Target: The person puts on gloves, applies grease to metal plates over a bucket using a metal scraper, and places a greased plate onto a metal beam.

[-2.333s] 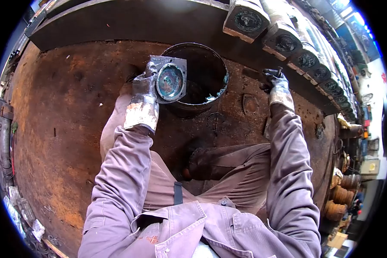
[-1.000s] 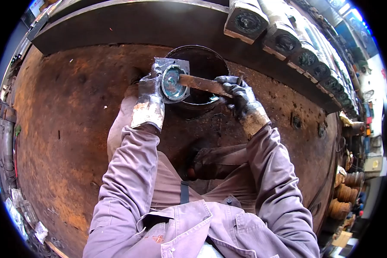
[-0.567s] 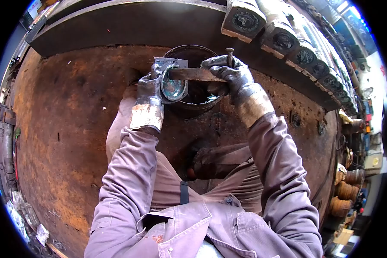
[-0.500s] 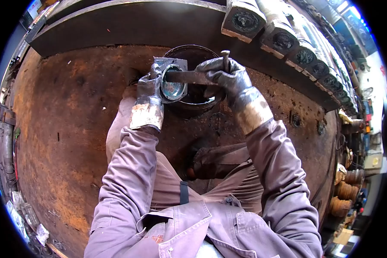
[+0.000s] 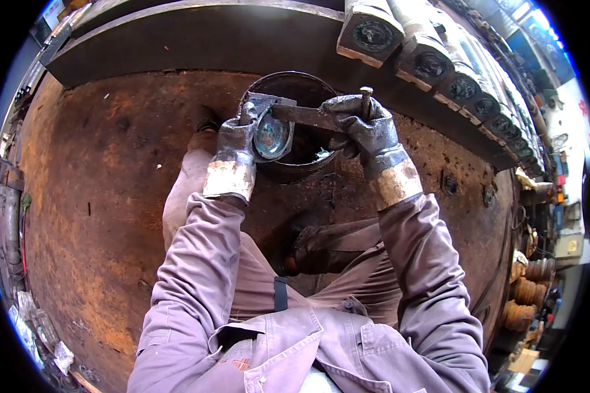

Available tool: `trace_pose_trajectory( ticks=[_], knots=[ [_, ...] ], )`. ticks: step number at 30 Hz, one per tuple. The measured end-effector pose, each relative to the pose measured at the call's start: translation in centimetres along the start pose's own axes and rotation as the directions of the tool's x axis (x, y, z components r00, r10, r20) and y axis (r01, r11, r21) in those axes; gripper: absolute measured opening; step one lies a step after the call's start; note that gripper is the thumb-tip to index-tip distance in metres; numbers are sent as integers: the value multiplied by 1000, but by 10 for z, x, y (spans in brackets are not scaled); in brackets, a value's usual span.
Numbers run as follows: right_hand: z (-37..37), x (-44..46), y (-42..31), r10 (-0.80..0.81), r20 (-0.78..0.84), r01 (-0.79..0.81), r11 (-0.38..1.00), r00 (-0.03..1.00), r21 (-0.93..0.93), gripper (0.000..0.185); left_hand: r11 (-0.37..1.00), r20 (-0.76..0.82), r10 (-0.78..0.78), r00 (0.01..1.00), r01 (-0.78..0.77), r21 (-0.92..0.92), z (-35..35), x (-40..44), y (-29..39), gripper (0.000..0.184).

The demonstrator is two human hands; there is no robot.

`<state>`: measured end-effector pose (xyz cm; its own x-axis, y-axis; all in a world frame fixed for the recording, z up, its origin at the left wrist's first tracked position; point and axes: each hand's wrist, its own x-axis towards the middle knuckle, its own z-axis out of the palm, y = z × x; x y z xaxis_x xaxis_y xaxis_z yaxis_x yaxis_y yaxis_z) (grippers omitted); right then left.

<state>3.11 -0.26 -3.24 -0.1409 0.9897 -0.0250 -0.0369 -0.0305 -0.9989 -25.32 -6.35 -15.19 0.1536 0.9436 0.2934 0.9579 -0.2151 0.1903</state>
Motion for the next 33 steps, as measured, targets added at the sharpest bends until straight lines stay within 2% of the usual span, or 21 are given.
trace_pose_trajectory(
  ticks=[6, 9, 11, 13, 15, 17, 18, 21, 23, 24, 26, 27, 30, 31, 33],
  knots=[
    [3, 3, 6, -32, -40, 33, 999, 999, 8, 22, 1000, 86, -25, 996, 25, 5, 7, 2, -6, 18],
    [3, 6, 4, 10, -75, -10, 1000, 997, -4, 22, 998, 120, -53, 991, 51, 22, 9, 3, -8, 24],
    [2, 4, -1, 60, -82, -62, 998, 995, -18, 22, 994, 260, -109, 959, 107, 22, 3, 4, -5, 27],
    [3, 1, -7, 119, -101, -123, 992, 988, -39, 21, 995, 268, -104, 958, 101, 26, 1, 5, -2, 28],
    [1, 5, -3, 99, -111, -102, 994, 989, -29, 20, 994, 273, -106, 956, 99, 37, 6, 3, -5, 28],
    [-1, 7, -1, 77, -118, -80, 997, 990, -19, 20, 1000, -47, -6, 999, 7, 16, 25, -5, -12, 25],
    [-4, 8, -2, 111, -107, -113, 993, 988, -16, 20, 1000, -48, -7, 999, 8, 16, 23, -5, -13, 25],
    [-10, 16, 6, 122, -82, -120, 992, 989, 23, 18, 1000, 46, 1, 999, 0, -24, 18, -3, -11, 24],
    [-13, 19, 15, 89, -100, -82, 994, 991, 69, 22, 997, 167, -76, 983, 80, -18, 12, 1, -8, 29],
    [-13, 18, 15, 87, -101, -80, 994, 991, 70, 22, 997, 165, -76, 983, 79, -17, 10, 3, -7, 29],
    [-13, 16, 14, 88, -85, -81, 993, 992, 87, 25, 992, 261, -124, 957, 129, -2, 7, 2, -5, 29],
    [-14, 15, 13, 87, -67, -82, 994, 994, 66, 26, 995, 285, -100, 953, 103, 6, 7, 1, -8, 29],
    [-14, 10, 8, 82, -5, -82, 995, 997, 60, 25, 990, 287, -142, 947, 143, 19, 8, 2, -6, 30],
    [-15, 16, 20, 13, 3, -13, 995, 1000, 101, 23, 990, 289, -139, 947, 141, 17, 9, 2, -6, 30],
    [-11, 10, 19, -4, 11, 3, 998, 1000, 69, 25, 991, 265, -125, 956, 131, -3, 10, 0, -8, 28]
  ],
)
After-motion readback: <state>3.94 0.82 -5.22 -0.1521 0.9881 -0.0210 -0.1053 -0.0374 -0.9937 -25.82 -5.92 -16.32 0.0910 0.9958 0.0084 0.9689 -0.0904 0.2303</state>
